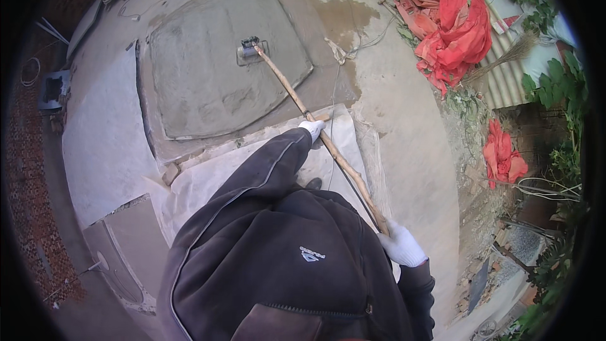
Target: The person uses a long-handled power trowel to smooth a freshly poured concrete slab. The person moves the trowel back and forth across the surface, gradually leveling and finishing the wet concrete.
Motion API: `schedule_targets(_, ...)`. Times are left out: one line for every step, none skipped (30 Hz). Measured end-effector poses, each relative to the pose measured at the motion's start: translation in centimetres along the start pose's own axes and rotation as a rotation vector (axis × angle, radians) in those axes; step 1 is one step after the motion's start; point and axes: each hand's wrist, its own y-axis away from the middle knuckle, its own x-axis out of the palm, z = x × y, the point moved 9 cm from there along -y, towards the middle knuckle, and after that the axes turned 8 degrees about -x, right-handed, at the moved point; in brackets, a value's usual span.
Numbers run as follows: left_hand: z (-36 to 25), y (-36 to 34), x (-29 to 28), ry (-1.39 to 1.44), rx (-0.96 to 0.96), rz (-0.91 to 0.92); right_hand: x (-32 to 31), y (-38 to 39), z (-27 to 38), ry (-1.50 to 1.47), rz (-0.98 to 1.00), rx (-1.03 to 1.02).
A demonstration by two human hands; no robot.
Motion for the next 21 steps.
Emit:
schedule_targets(-0.1, 0.2, -0.1, -0.003, 0.006, -0.007, 0.2, 0.0, -0.5, 0.003, -0.010, 0.003)
schedule_targets(0.0, 0.3, 0.1, -0.003, 0.012, -0.010, 0.6, 0.1, -1.4, 0.010, -0.020, 0.008)
schedule_targets(0.1, 0.3, 0.1, -0.001, 0.030, -0.014, 0.8, 0.2, -2.2, 0.020, -0.030, 0.007)
schedule_targets(0.7, 0.3, 0.4, 0.036, 0.017, 0.000, 0.7, 0.3, -2.5, 0.030, -0.040, 0.005)
schedule_targets(0.6, 0.4, 0.6, 0.038, 0.005, 0.016, 0.7, 0.5, -2.3, 0.023, -0.026, 0.037)
schedule_targets(0.6, 0.1, 0.6, 0.048, -0.009, 0.035, 0.5, 0.4, -1.9, 0.036, -0.031, 0.034)
schedule_targets(0.3, -0.4, 0.6, -0.029, 0.003, 0.068, 0.4, 0.4, -1.8, 0.050, -0.036, 0.030)
schedule_targets(0.4, -0.7, 0.9, -0.007, 0.035, 0.048, 0.4, 0.5, -1.9, 0.060, -0.040, 0.029)
schedule_targets(0.8, -1.4, 0.7, -0.039, 0.061, 0.033, 0.4, 0.6, -1.3, 0.064, -0.033, 0.035)
schedule_targets(1.0, -2.2, 0.4, -0.069, 0.087, 0.018, 0.3, 0.5, -1.5, 0.057, -0.036, 0.017)
schedule_targets(1.1, -1.8, 0.9, -0.060, 0.068, 0.039, 0.7, 0.7, -2.1, 0.034, -0.049, 0.020)
schedule_targets(1.1, -1.3, 1.4, -0.050, 0.050, 0.060, 0.9, 0.8, -2.6, 0.011, -0.062, 0.024)
schedule_targets(1.0, -0.8, 1.9, -0.041, 0.031, 0.081, 0.9, 1.0, -2.7, 0.011, -0.072, 0.014)
schedule_targets(1.5, -1.1, 1.8, -0.032, 0.023, 0.090, 1.0, 1.0, -2.3, 0.016, -0.066, 0.000)
schedule_targets(1.8, -1.5, 1.7, -0.022, 0.016, 0.100, 1.1, 0.9, -1.9, 0.021, -0.061, -0.014)
schedule_targets(1.9, -2.0, 1.5, -0.012, 0.009, 0.110, 0.9, 0.9, -1.6, 0.031, -0.067, -0.026)
schedule_targets(2.2, -1.1, 2.1, -0.019, 0.014, 0.094, 1.1, 1.4, -2.1, 0.032, -0.078, -0.019)
schedule_targets(2.2, -1.1, 2.3, -0.045, 0.018, 0.108, 1.2, 1.6, -2.2, 0.037, -0.086, -0.026)
schedule_targets(2.6, -1.0, 2.2, -0.052, 0.004, 0.116, 1.5, 1.7, -2.6, 0.037, -0.063, -0.005)
schedule_targets(2.3, -0.9, 2.3, -0.066, -0.002, 0.129, 1.5, 1.7, -2.8, 0.037, -0.052, 0.017)
schedule_targets(2.2, -0.7, 2.3, -0.064, 0.001, 0.127, 1.5, 1.7, -3.1, 0.036, -0.040, 0.037)
